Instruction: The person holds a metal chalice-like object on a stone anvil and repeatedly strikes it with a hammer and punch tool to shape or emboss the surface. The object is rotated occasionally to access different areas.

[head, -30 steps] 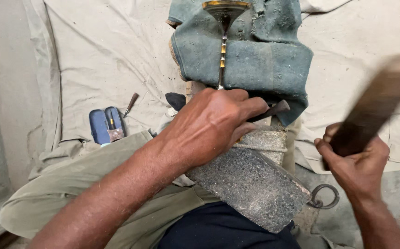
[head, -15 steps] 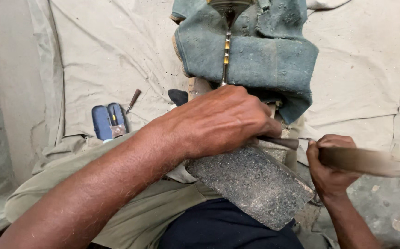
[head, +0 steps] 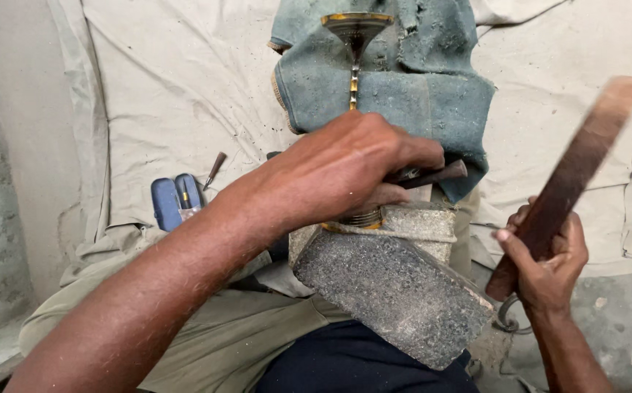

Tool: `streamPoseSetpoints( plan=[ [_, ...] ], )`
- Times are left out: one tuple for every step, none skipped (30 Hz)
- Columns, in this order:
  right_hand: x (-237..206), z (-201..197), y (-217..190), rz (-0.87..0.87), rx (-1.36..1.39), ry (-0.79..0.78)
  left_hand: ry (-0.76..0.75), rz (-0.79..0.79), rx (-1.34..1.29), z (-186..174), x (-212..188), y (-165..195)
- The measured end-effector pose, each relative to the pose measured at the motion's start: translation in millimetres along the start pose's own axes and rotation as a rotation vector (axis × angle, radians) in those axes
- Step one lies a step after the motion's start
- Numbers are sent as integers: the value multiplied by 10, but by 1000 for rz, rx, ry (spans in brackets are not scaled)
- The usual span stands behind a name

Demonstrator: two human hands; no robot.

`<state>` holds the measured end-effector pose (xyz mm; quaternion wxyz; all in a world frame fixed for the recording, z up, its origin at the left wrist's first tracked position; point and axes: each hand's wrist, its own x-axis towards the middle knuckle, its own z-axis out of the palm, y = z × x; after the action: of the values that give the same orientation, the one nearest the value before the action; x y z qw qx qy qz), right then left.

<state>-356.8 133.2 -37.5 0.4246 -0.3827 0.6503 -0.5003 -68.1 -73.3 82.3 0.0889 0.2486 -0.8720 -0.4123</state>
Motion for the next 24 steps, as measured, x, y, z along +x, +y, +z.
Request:
streamPoseSetpoints(
  plan=[
    [-7,19,-28,-2,74,-8,-6,-2,1,0,19,8],
    [-17,42,-43,79,-16,-67,-10,-1,8,-13,44,10],
    [-36,59,-54,163,-107,-129,-14,-4,11,-19,59,32],
    [-49,72,-57,251,-199,-193,-50,-19,24,-18,87,56],
    [-74,81,-56,276,-288,-151,-86,-29,44,-25,132,75],
    [-90,85,-49,300,-377,-109,-121,-40,65,-42,168,83],
    [-123,83,-43,331,-471,-73,-141,-26,74,-51,169,102],
    [-148,82,-34,249,-472,-81,-159,-11,85,-63,175,112],
    [-183,80,-23,166,-472,-89,-177,5,97,-74,179,119],
    [-217,85,-9,87,-472,-95,-180,11,117,-83,181,122],
    [-257,96,5,20,-544,-73,-184,20,138,-89,171,126],
    [-291,116,21,-51,-614,-49,-187,32,163,-95,165,123],
    [-324,140,35,-124,-685,-24,-202,20,162,-98,158,122],
    [-349,167,45,-125,-592,26,-214,3,158,-100,153,117],
    [-374,196,48,-125,-501,72,-226,-17,150,-100,145,119],
    [-379,220,46,-125,-407,118,-197,19,137,-103,138,114],
    [-382,243,35,-117,-345,149,-168,57,126,-104,132,115],
    [-366,260,18,-109,-284,181,-140,96,115,-108,130,111],
    [-353,273,-6,-101,-223,212,-165,87,98,-108,123,111],
    [-318,276,-37,-131,-400,165,-189,77,80,-109,123,109],
    [-281,266,-73,-161,-576,117,-213,68,63,-109,118,108],
    [-247,270,-105,-189,-750,66,-215,49,86,-108,117,106],
    [-221,265,-139,-139,-578,101,-217,33,110,-102,108,109],
    [-189,268,-166,-92,-405,135,-217,18,137,-100,101,103]
  ],
)
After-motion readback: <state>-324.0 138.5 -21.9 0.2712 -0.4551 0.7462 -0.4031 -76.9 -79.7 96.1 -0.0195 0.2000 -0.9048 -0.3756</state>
